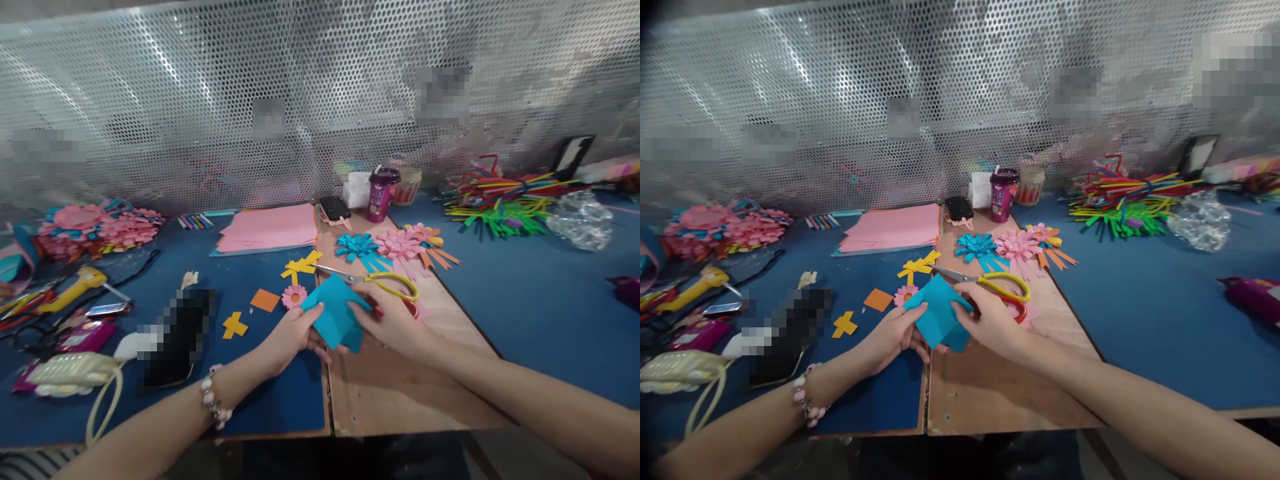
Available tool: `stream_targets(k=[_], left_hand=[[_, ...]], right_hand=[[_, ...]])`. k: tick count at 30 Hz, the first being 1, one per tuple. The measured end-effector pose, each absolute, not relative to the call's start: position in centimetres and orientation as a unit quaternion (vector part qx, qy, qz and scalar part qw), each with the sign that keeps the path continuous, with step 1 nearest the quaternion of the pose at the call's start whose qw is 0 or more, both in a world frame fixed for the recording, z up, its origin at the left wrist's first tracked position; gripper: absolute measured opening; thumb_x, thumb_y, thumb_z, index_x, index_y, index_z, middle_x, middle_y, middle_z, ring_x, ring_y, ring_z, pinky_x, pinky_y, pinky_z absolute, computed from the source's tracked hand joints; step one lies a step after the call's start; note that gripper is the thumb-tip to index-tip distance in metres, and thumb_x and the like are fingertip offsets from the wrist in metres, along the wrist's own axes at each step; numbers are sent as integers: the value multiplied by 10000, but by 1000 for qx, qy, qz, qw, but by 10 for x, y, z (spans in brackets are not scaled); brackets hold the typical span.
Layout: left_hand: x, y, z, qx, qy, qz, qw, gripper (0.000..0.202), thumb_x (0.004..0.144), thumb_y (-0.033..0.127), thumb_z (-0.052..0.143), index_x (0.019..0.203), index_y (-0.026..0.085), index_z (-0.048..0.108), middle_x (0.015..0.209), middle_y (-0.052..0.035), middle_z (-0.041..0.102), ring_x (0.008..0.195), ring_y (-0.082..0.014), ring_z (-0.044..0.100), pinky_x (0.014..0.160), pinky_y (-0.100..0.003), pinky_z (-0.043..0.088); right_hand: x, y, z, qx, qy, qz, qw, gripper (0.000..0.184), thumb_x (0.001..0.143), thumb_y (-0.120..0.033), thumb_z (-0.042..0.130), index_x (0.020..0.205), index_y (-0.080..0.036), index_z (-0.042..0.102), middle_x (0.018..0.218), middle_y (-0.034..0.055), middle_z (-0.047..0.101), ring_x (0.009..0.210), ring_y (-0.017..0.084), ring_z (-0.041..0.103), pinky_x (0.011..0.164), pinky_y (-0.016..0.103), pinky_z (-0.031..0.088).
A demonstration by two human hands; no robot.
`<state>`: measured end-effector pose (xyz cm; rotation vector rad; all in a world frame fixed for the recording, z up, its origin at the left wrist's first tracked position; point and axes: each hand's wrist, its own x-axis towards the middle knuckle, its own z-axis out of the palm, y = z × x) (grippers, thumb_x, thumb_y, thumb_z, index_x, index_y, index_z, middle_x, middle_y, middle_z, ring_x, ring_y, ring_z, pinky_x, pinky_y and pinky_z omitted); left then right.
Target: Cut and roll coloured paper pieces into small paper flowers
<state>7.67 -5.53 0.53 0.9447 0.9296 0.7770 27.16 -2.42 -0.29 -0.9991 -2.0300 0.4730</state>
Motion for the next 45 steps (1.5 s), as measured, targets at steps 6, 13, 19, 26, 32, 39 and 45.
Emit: stream_targets(k=[6,13,19,26,32,39,45], left_hand=[[78,-60,9,456,382,354,722,422,833,469,539,1091,135,546,853,-121,694,683,-214,674,512,-268,488],[78,-64,11,521,403,324,679,376,805,435,600,1084,182,597,904,-65,690,711,-180,666,571,-248,466],[79,-65,8,536,378,296,694,457,837,412,565,1221,175,496,1019,-105,672,744,-186,670,607,-276,494],[79,-63,0,517,389,297,702,477,813,437,588,1172,148,467,908,-108,684,707,-190,677,622,-303,517],[80,-60,2,523,390,326,685,352,867,415,499,1048,121,569,844,-113,696,642,-181,668,540,-267,506],[76,-51,0,484,426,395,655,328,838,419,520,852,102,608,713,-104,686,542,-168,620,470,-263,458],[73,-49,12,450,441,433,645,296,816,374,545,660,126,591,608,-55,645,495,-144,575,432,-251,399]], right_hand=[[271,-30,-10,-346,-871,102,333,243,881,-268,450,1094,-177,525,880,49,647,721,132,608,626,239,481],[267,-38,-8,-323,-877,178,308,408,886,-257,430,1288,-186,415,1222,95,560,1081,188,574,843,307,510],[270,-37,-10,-396,-832,201,334,463,882,-285,450,1336,-216,390,1029,81,637,1029,223,598,825,349,525],[268,-40,-11,-338,-881,154,294,482,873,-223,427,1347,-177,356,1205,113,568,1014,207,600,808,324,518],[266,-38,-7,-396,-813,268,333,438,907,-307,413,1326,-196,347,949,68,623,735,143,603,641,264,507],[269,-20,9,-434,-754,222,440,266,912,-282,421,1117,-192,564,989,67,558,931,151,541,831,306,463],[270,-71,84,-233,-809,352,408,269,907,-148,390,969,-272,621,1001,8,617,999,115,573,851,249,486]])
